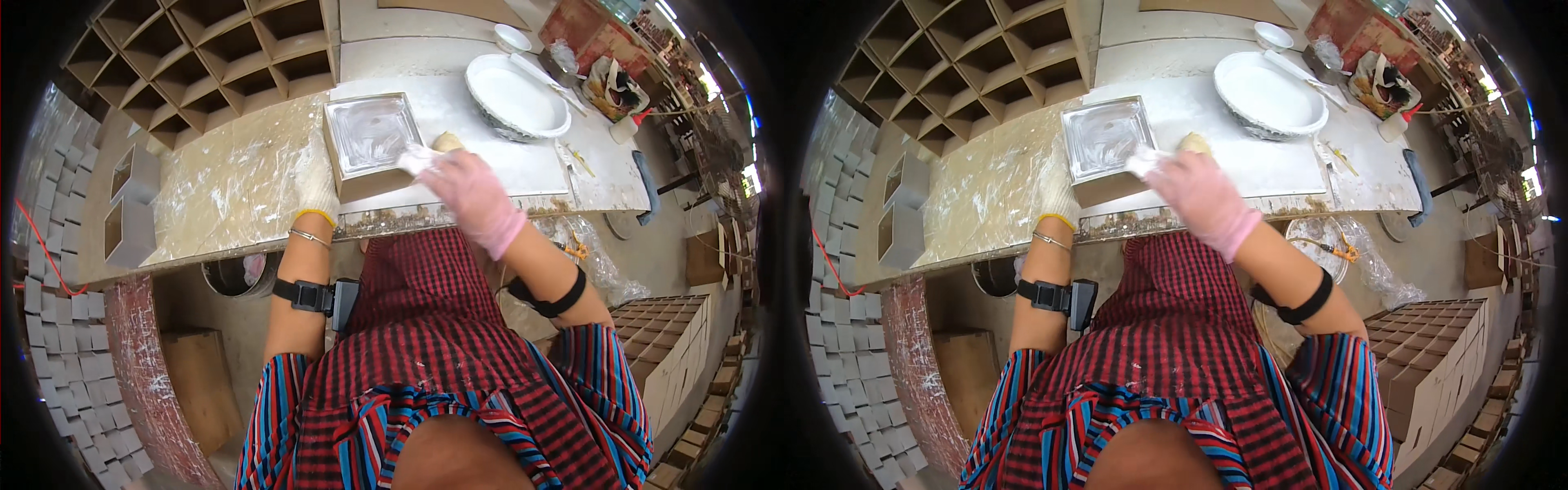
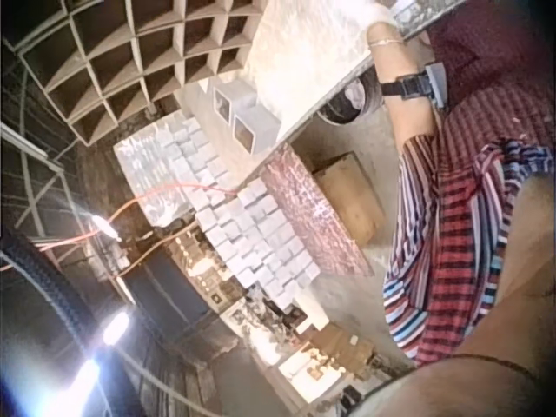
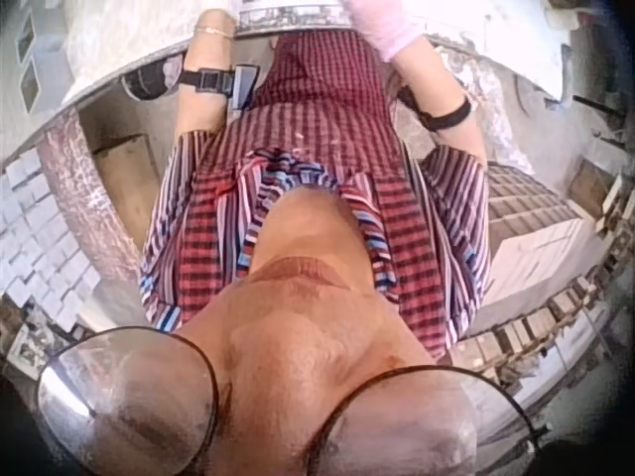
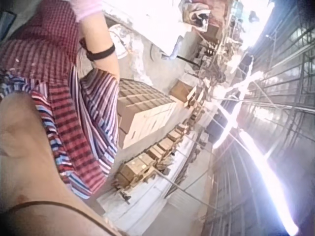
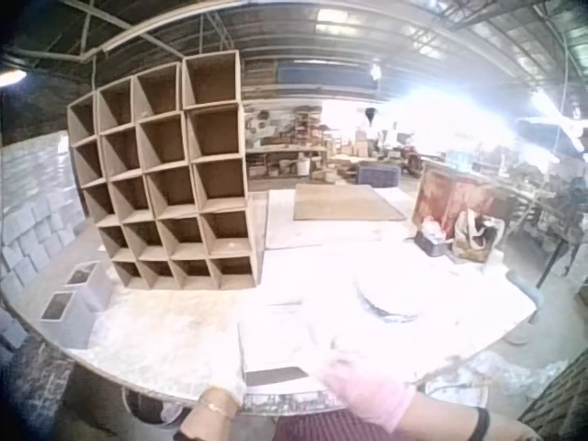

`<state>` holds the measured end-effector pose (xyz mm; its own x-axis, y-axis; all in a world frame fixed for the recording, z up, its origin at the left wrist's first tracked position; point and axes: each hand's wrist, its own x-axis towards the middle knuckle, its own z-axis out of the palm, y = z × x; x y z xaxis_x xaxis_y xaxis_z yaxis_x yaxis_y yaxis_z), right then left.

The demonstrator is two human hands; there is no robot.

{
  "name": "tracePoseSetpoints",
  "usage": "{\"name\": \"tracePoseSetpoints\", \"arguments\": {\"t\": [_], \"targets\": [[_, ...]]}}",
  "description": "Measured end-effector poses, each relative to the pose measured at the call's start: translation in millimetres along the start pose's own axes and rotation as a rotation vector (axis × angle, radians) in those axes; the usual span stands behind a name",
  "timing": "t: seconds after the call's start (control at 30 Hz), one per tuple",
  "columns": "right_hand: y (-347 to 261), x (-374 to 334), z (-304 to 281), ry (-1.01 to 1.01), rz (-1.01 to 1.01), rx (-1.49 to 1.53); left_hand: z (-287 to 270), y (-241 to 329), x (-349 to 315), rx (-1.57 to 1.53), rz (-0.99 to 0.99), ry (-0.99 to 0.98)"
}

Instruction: Applying wood filler or glue to the exterior of a small wooden box and wiping it smooth.

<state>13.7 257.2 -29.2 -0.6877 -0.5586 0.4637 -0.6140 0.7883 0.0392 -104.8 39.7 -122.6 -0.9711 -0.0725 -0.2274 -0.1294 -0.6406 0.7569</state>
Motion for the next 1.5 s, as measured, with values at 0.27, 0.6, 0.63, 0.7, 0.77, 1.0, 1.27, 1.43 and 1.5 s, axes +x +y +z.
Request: {"name": "tracePoseSetpoints", "arguments": {"t": [0.27,0.6,0.63,0.7,0.77,1.0,1.27,1.43,1.5], "targets": [[54,63,4,0.091,0.219,0.169,-15,-11,18,-0.061,0.014,-0.055],[-14,-11,-11,0.138,0.332,0.466,-13,-11,7,-0.011,0.095,-0.009],[-14,-13,-13,0.128,0.374,0.527,-13,-11,6,-0.068,0.107,-0.023],[-1,-5,-18,0.216,0.368,0.489,-14,-7,4,0.049,0.106,-0.033],[2,0,-19,0.200,0.405,0.517,-19,-10,5,0.107,0.124,-0.035],[-40,-19,0,0.178,0.360,0.316,-24,-19,9,0.342,0.208,0.055],[-63,33,-3,0.258,-0.066,0.279,-3,1,-21,0.095,0.063,0.047],[-69,36,-10,0.064,-0.161,0.150,-17,-10,-3,0.194,0.147,-0.016],[-54,29,-15,0.016,-0.168,0.151,-21,-14,7,0.296,0.235,-0.034]]}}
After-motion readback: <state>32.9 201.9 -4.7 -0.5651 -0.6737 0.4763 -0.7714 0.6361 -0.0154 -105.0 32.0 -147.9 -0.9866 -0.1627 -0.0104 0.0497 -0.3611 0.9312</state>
